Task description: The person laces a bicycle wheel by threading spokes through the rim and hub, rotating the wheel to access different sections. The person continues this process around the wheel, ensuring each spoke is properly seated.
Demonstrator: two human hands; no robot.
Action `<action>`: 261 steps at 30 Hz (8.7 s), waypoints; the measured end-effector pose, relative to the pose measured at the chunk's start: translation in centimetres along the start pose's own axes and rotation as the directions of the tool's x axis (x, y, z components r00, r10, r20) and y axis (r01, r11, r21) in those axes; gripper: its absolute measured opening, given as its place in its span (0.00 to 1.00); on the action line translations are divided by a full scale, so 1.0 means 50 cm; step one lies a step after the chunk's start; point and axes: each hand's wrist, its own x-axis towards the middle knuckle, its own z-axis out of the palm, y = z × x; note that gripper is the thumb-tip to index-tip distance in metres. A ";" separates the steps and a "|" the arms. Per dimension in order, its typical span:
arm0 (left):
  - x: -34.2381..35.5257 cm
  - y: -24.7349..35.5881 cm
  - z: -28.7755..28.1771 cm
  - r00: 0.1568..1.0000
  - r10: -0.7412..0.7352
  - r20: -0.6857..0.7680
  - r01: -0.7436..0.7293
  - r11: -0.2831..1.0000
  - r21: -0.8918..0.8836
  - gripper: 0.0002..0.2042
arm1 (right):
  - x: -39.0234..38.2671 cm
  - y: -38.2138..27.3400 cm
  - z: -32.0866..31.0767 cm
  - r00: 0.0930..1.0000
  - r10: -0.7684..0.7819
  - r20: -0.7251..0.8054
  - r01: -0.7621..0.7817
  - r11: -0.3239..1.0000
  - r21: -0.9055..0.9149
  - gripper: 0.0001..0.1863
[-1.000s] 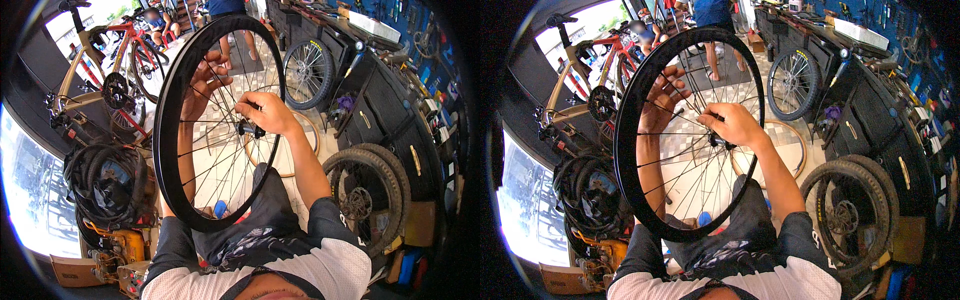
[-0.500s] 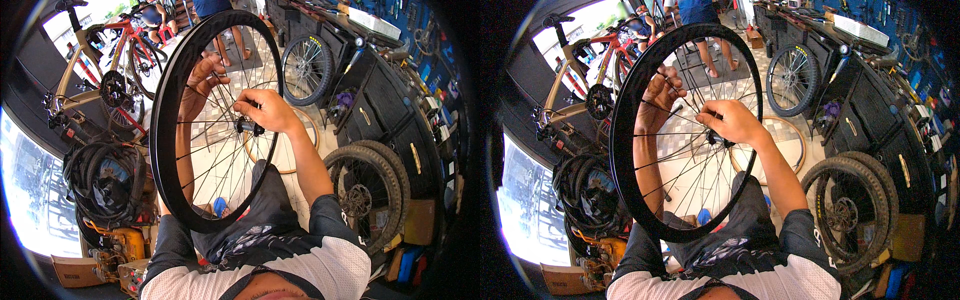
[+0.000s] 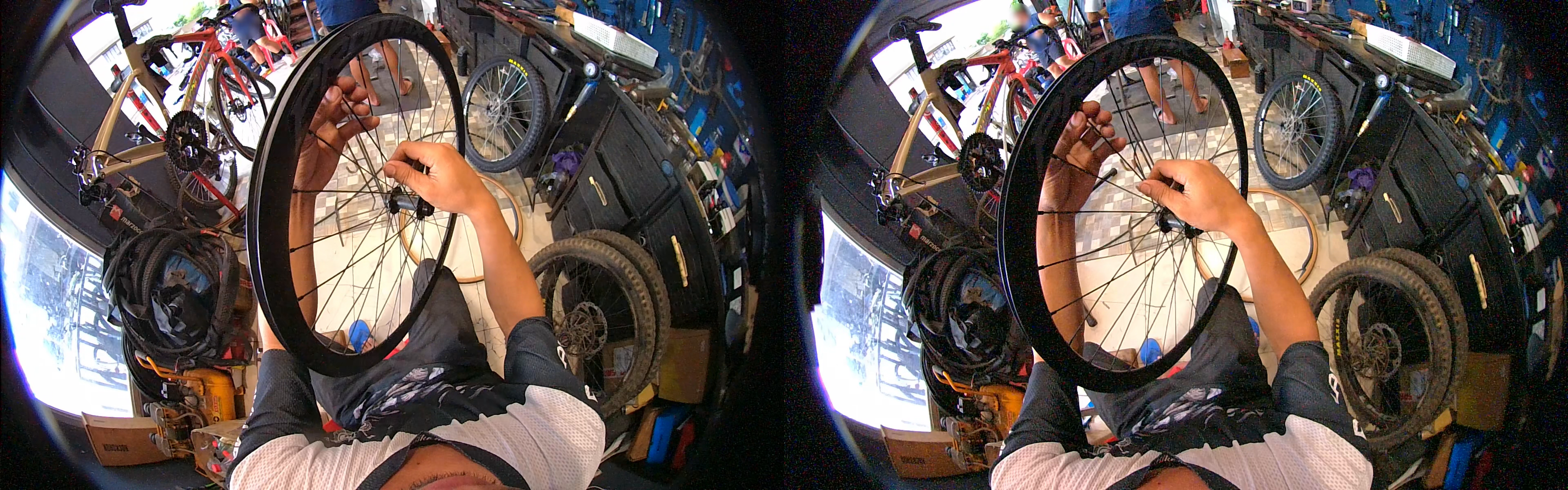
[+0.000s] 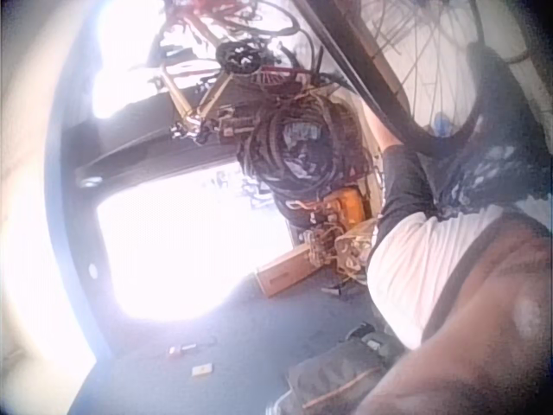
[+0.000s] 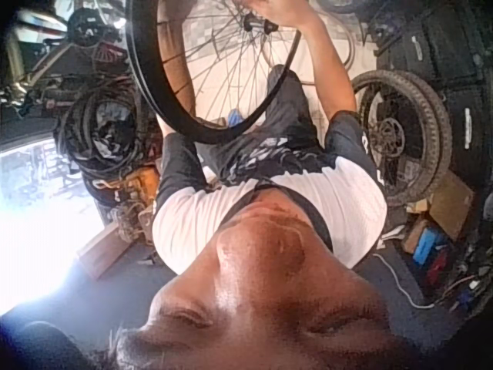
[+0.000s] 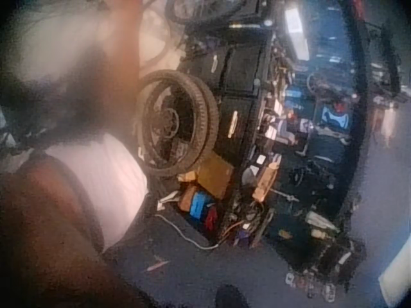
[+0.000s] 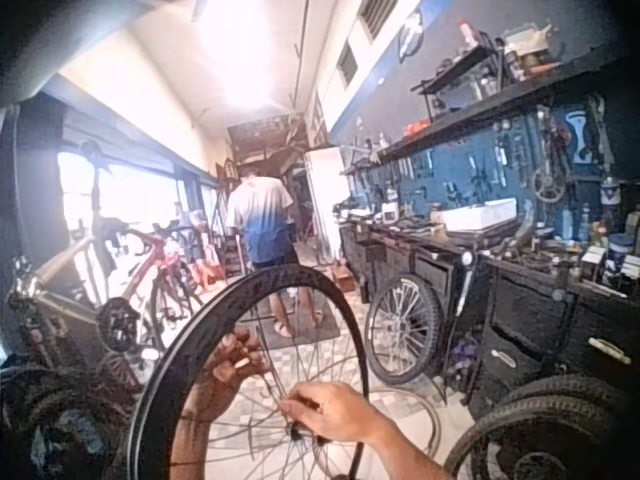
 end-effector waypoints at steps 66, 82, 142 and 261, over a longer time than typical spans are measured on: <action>0.008 -0.052 -0.021 0.994 0.109 0.002 -0.108 0.988 -0.111 0.13 | -0.017 -0.017 0.129 0.802 -0.220 -0.556 -0.059 0.896 -0.440 0.26; -0.023 -0.005 0.009 0.996 0.038 -0.076 -0.040 0.999 -0.020 0.15 | -0.009 -0.022 0.169 0.716 -0.354 -0.601 -0.012 0.855 -0.518 0.25; 0.008 -0.002 -0.013 0.981 0.131 -0.142 -0.115 0.986 0.119 0.14 | 0.008 0.028 0.196 0.945 0.200 -0.261 -0.083 0.913 0.399 0.20; -0.014 0.028 0.137 0.970 0.083 -0.230 -0.042 0.983 0.177 0.14 | 0.081 -0.092 -0.009 0.805 -0.120 -0.580 0.372 0.865 0.337 0.20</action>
